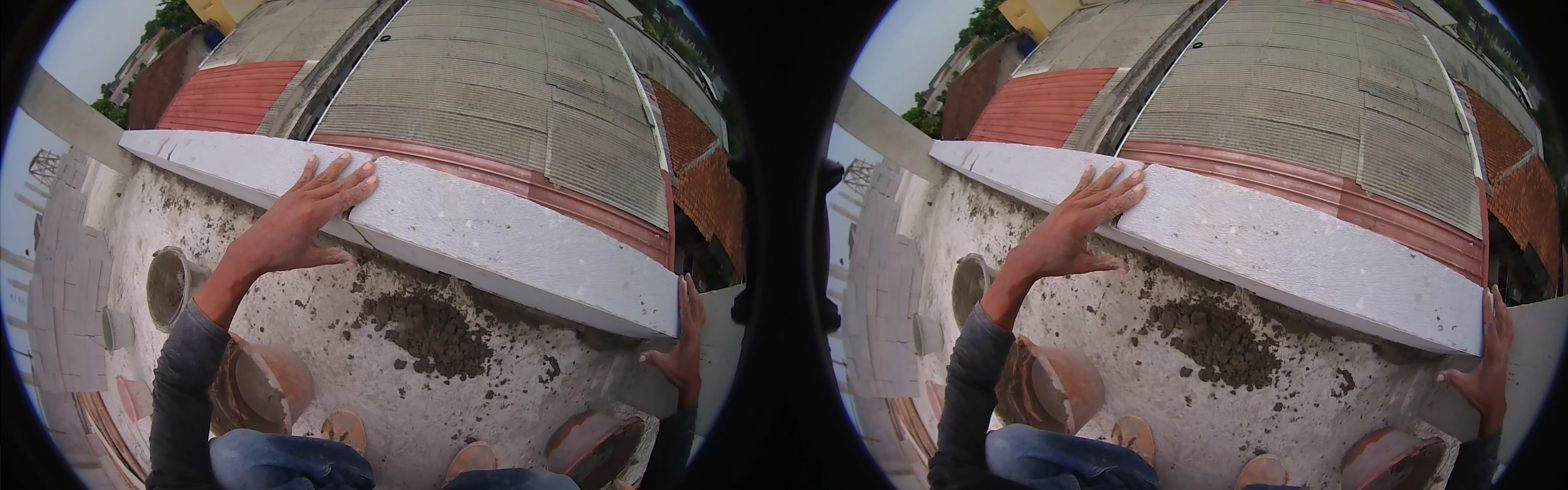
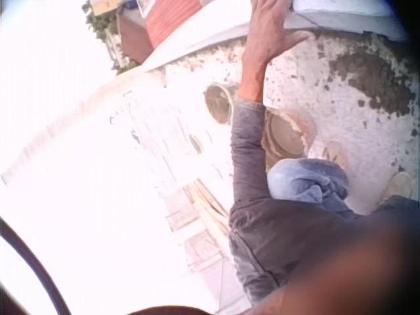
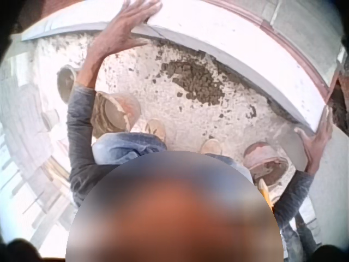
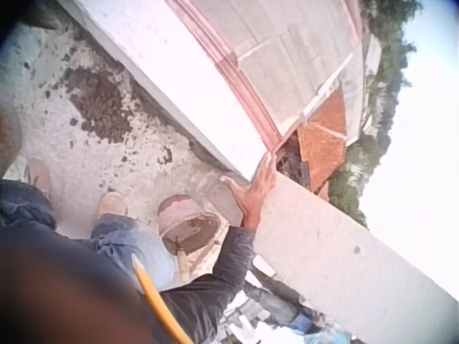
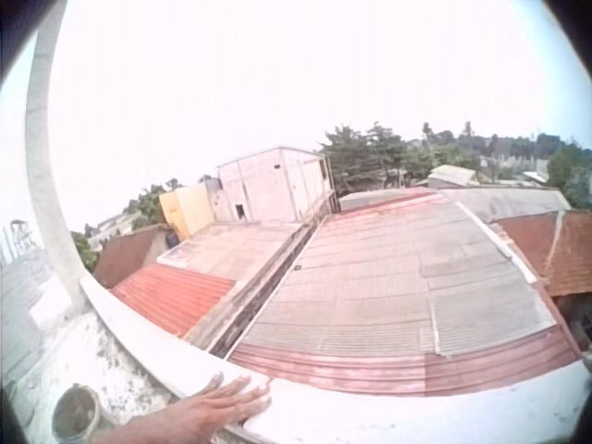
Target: The person scoops mortar from a bucket with a trowel and spreads it along a low wall. They place a white brick onto the mortar bed, press it into place, and tap it to level. The person repeats this process, adding mortar and placing additional bricks along the wall.
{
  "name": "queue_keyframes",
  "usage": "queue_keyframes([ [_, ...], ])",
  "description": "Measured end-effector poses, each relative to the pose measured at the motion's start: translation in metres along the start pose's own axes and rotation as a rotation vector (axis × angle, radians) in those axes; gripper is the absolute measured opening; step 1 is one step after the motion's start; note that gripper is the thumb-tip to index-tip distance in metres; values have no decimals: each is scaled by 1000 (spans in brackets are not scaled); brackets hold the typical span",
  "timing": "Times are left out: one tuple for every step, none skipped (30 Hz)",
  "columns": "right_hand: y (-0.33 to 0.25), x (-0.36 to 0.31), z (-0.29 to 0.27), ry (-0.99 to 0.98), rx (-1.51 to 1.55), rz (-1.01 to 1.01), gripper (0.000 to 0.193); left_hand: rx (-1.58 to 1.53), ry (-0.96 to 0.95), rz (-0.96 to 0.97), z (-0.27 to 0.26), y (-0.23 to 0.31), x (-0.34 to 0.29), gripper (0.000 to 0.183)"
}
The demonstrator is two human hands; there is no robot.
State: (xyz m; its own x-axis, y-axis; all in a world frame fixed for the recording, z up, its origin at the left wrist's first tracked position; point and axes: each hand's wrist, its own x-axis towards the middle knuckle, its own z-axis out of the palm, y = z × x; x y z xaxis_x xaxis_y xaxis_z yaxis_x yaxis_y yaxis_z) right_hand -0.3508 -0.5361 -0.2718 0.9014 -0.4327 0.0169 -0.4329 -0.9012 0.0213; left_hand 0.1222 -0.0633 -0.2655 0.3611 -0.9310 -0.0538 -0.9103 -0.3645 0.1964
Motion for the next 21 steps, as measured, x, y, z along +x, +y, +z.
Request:
queue_keyframes([
  [0,-1,0,-5,-23,9,158,-18,-9,-7,0,0,0,120],
  [1,-1,0,-12,-46,18,158,-11,1,-4,1,0,0,120],
  [1,-1,0,-25,-85,37,158,-3,3,-6,2,0,0,121],
  [2,-1,-1,-21,-74,24,159,5,0,-13,2,0,0,121],
  [2,-1,-2,-21,-78,20,159,7,8,-9,3,0,0,122],
  [2,0,-3,-26,-104,18,159,8,9,-11,4,-1,0,123],
  [2,1,-4,-31,-83,21,159,4,7,-8,4,-2,0,124],
  [1,2,-6,-40,-84,27,159,16,17,-8,5,-3,0,124],
  [0,3,-6,-51,-86,33,159,22,25,-2,6,-4,0,125],
  [-1,5,-7,-52,-99,28,159,22,56,26,6,-4,0,125],
  [-3,5,-8,-55,-112,25,159,21,46,4,7,-4,-1,125],
  [-3,6,-8,-76,-136,45,160,11,57,4,7,-4,-1,124],
  [-4,6,-9,-58,-97,3,160,-7,65,18,7,-3,-1,124],
  [-4,7,-8,-62,-77,2,159,1,64,3,8,-2,0,123],
  [-3,6,-8,-77,-74,37,159,-2,64,5,8,-2,1,122],
  [-2,6,-6,-60,-23,33,159,-4,102,55,8,-1,4,122],
  [0,4,-6,-54,21,51,158,16,76,24,9,1,4,122],
  [2,2,-6,-64,16,59,158,1,108,48,7,2,6,122],
  [5,1,-5,-69,13,60,158,-19,107,55,7,3,7,119],
  [7,-1,-5,-50,-7,8,158,-24,120,74,4,3,8,116],
  [8,-4,-7,-73,12,70,157,-89,115,89,2,3,9,109],
])
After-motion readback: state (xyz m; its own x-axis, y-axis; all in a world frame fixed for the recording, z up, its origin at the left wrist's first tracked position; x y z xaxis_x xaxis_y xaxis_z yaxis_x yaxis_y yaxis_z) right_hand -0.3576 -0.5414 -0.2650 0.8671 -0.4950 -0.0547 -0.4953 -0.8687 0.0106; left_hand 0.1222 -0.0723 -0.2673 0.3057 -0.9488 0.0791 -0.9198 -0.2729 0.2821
